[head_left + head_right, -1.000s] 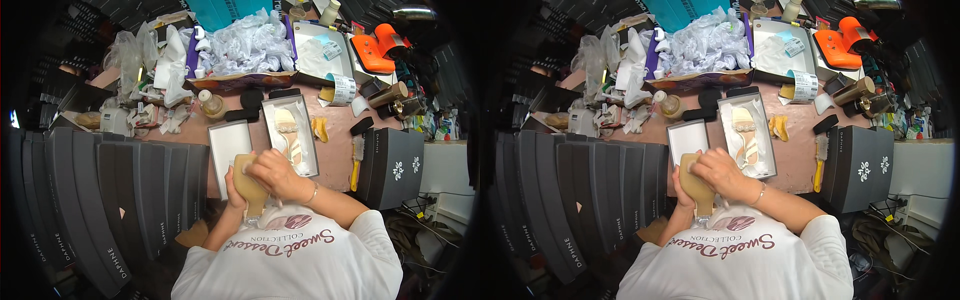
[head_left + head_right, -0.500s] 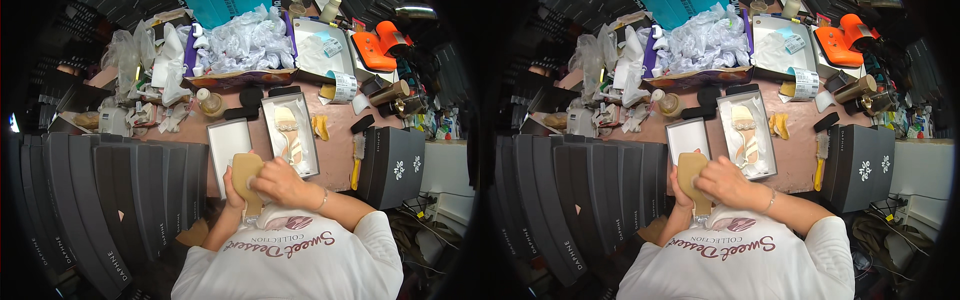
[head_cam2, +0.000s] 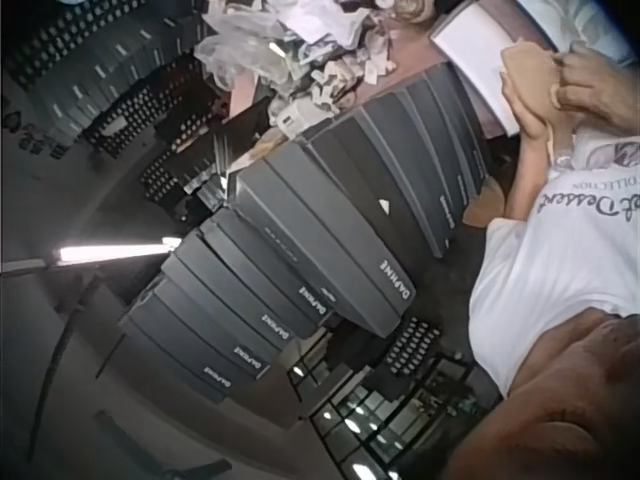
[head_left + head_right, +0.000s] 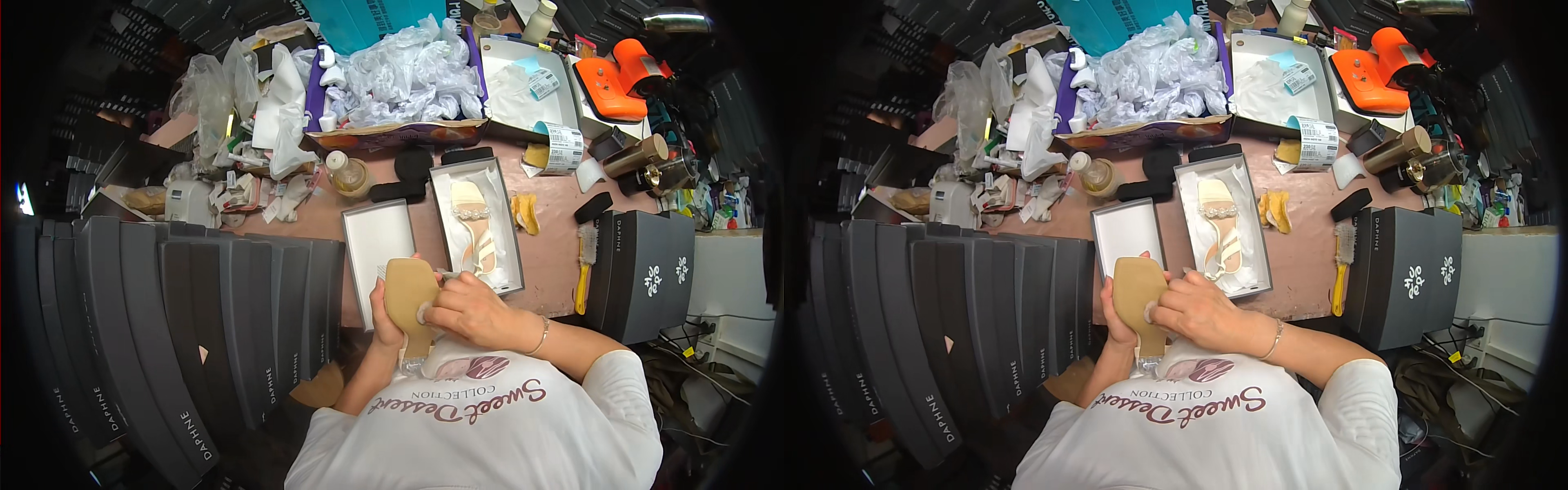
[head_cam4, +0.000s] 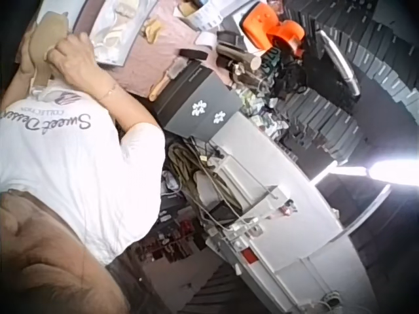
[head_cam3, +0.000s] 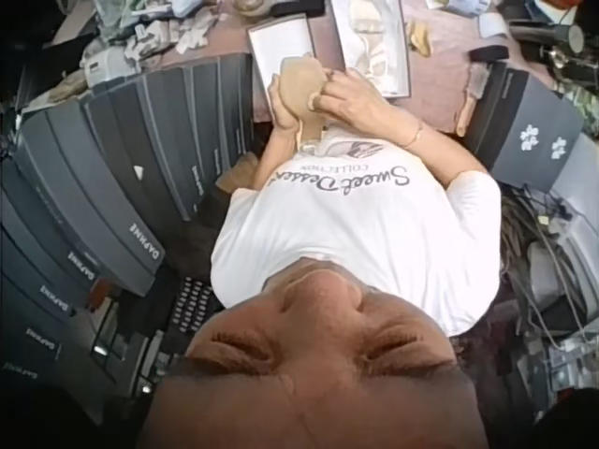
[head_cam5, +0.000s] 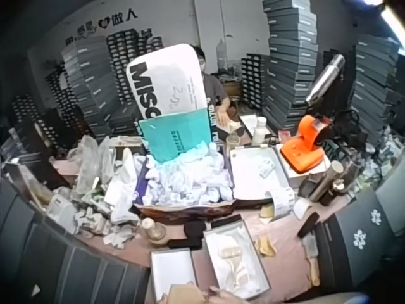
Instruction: Cleaning and preparing high-heeled shoes for final packaging in a manufacturing facility.
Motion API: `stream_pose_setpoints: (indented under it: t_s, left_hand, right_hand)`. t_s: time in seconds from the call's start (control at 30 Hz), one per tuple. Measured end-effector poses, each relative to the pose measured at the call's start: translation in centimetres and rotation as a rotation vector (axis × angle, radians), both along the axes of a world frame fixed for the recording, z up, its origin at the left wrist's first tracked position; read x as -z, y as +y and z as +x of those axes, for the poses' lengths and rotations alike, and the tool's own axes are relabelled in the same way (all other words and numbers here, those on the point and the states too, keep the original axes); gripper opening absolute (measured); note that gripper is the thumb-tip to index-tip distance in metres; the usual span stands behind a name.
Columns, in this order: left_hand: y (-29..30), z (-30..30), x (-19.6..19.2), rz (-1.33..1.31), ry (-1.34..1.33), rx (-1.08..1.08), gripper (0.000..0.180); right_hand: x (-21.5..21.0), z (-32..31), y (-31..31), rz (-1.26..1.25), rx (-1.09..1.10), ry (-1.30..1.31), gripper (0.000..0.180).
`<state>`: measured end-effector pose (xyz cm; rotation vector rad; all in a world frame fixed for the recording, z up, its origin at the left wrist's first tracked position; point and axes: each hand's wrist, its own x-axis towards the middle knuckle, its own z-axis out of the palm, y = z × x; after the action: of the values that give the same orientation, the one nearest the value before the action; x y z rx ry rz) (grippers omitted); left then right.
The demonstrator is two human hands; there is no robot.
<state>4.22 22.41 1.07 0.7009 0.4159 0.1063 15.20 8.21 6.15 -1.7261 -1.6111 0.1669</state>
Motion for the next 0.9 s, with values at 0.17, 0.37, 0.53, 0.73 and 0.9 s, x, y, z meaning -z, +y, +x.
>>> stream_pose_setpoints:
  t_s: [0.17, 0.37, 0.53, 0.73, 0.9]
  left_hand:
    - [-0.5, 0.8, -1.1, -0.081, 0.080, -0.091, 0.073]
    - [0.1, 0.4, -0.6, -0.032, -0.020, 0.025, 0.074]
    - [-0.3, 0.5, -1.8, -0.013, 0.024, 0.001, 0.074]
    - [-0.5, 0.6, -1.1, -0.041, 0.098, -0.058, 0.074]
    - [0.3, 0.2, -0.8, 0.015, -0.055, 0.046, 0.072]
  right_hand:
    - [-0.7, 1.5, 2.4, 0.028, 0.065, -0.017, 0.023]
    - [-0.8, 0.8, 0.1, -0.039, 0.001, -0.090, 0.013]
    - [-0.4, 0.8, 1.5, 0.048, 0.056, 0.015, 0.020]
    - [1.4, 2.2, 1.6, 0.090, 0.201, 0.008, 0.019]
    - [0.0, -1.1, 0.7, 0.096, 0.056, 0.003, 0.012]
